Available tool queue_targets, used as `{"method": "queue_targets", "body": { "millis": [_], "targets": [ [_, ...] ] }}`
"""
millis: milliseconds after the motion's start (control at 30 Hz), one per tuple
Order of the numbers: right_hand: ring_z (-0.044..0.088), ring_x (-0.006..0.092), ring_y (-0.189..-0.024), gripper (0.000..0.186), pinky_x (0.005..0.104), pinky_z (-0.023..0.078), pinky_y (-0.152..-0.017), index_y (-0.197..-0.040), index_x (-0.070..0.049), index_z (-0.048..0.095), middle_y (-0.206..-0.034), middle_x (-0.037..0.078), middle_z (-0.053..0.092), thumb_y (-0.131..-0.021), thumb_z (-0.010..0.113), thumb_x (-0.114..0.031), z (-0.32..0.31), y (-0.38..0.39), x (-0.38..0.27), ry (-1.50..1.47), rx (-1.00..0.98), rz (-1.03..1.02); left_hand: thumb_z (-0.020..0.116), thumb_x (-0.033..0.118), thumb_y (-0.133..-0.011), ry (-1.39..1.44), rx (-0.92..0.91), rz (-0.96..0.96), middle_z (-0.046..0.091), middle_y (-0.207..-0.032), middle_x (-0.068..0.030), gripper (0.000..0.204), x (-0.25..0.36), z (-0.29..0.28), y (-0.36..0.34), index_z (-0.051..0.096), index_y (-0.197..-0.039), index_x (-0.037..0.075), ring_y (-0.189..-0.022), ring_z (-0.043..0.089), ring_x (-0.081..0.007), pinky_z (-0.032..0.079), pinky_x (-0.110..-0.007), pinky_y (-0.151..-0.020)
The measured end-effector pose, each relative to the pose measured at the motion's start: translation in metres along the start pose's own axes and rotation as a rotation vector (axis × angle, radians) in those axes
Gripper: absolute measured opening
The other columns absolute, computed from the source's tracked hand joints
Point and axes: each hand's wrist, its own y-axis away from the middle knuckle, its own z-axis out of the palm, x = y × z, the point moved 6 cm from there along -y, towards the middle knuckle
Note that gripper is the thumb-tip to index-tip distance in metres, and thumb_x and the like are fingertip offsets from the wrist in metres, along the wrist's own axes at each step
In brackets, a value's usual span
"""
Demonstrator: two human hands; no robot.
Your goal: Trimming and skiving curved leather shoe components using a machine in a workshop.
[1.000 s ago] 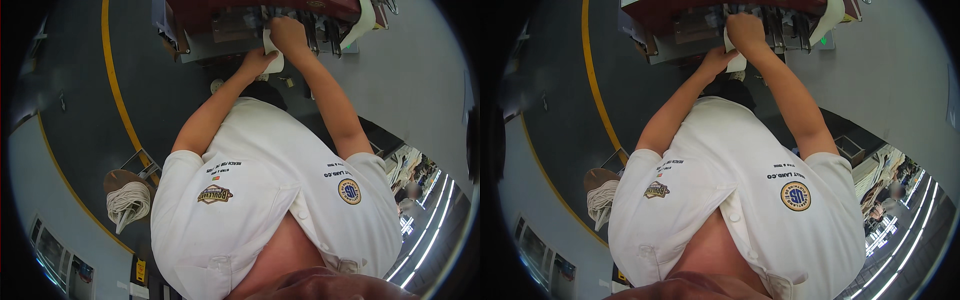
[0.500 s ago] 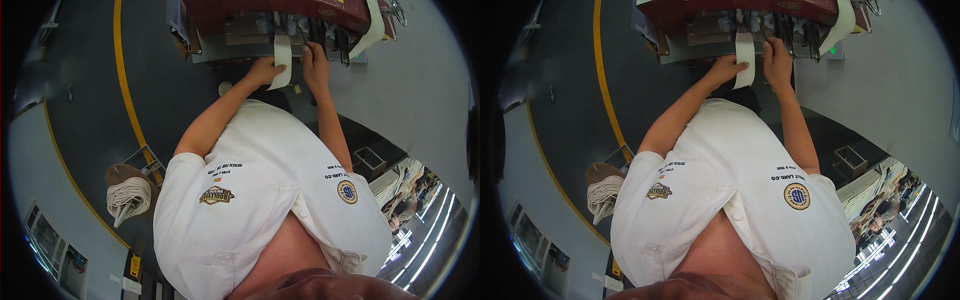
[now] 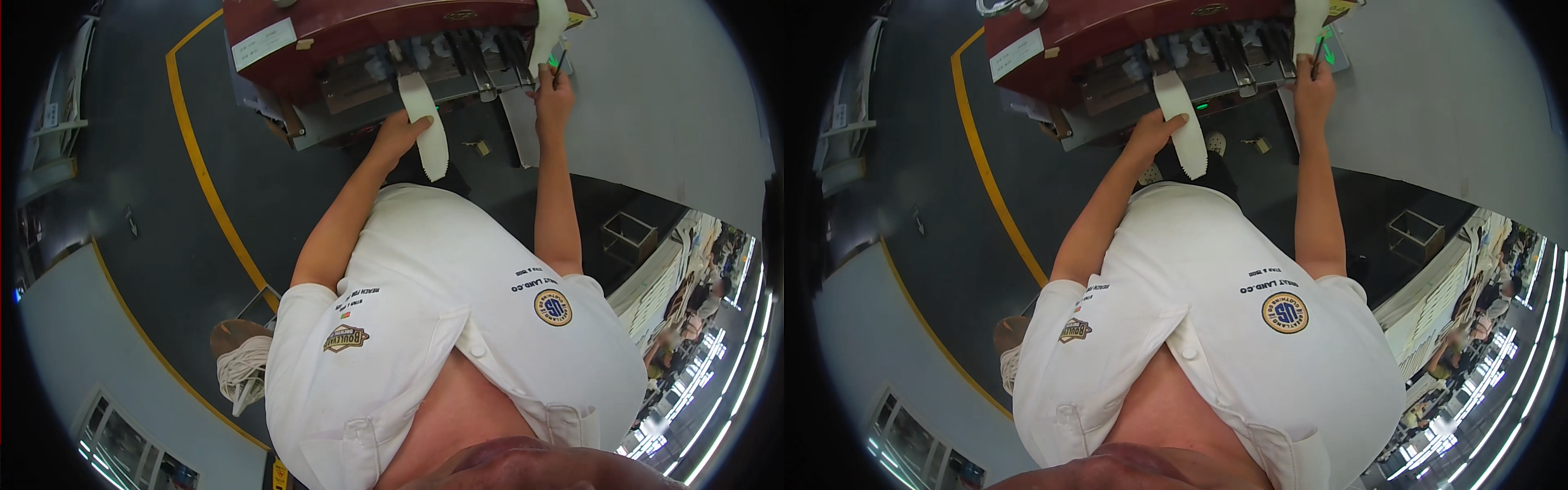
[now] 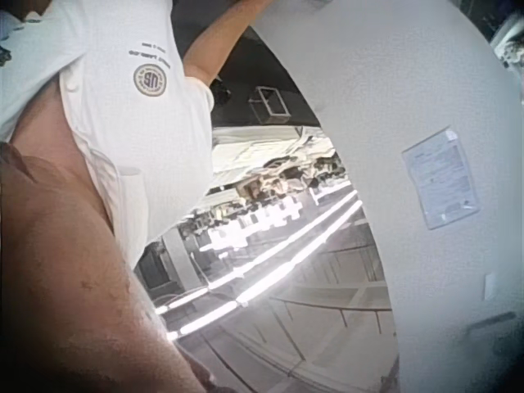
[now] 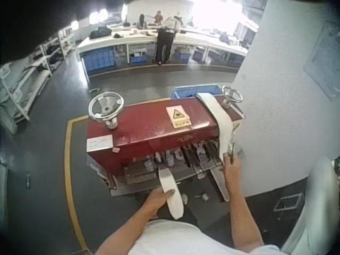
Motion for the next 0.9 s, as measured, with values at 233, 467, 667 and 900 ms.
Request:
{"method": "queue_targets", "body": {
  "millis": [233, 467, 667, 900],
  "targets": [
    [0.058, 0.0127, -0.079, 0.052, 0.0254, 0.050, -0.051, -0.108, -0.003, 0.059, -0.105, 0.005, 0.059, -0.075, 0.073, -0.040, -0.024, -0.077, -0.053, 0.165, 0.185, -0.468, 0.057, 0.027, -0.087, -0.102, -0.090, -0.059, 0.064, -0.093, -0.0081, 0.035, -0.008, 0.009, 0.005, 0.061, -0.106, -0.002, -0.079, 0.059, -0.0139, 0.045, -0.027, -0.068],
    [0.057, 0.0252, -0.087, 0.052, 0.0366, 0.044, -0.076, -0.096, -0.004, 0.063, -0.096, 0.010, 0.059, -0.069, 0.076, -0.046, 0.000, -0.074, -0.064, 0.407, 0.307, -0.582, 0.055, 0.032, -0.088, -0.085, -0.139, -0.139, 0.068, -0.080, -0.0093, 0.035, 0.002, -0.002, 0.011, 0.064, -0.095, -0.002, -0.064, 0.060, -0.0142, 0.047, -0.026, -0.063],
    [0.058, 0.0262, -0.090, 0.051, 0.0368, 0.045, -0.078, -0.092, -0.004, 0.064, -0.095, 0.011, 0.062, -0.068, 0.076, -0.047, -0.007, -0.074, -0.072, 0.512, 0.358, -0.467, 0.056, 0.031, -0.087, -0.997, -0.343, -0.068, 0.068, -0.075, -0.0082, 0.032, 0.056, 0.010, 0.025, 0.065, -0.080, 0.001, -0.063, 0.061, -0.0139, 0.048, -0.031, -0.061],
    [0.054, 0.0088, -0.062, 0.033, 0.0248, 0.043, -0.052, -0.083, -0.007, 0.064, -0.073, 0.000, 0.060, -0.068, 0.079, -0.032, -0.010, -0.107, -0.087, 0.290, -0.151, -0.115, 0.058, 0.023, -0.083, -0.826, -0.154, 0.601, 0.066, -0.076, -0.0119, 0.021, 0.157, 0.040, 0.003, 0.065, -0.085, 0.004, -0.071, 0.063, -0.0281, 0.049, -0.036, -0.067]
  ]
}}
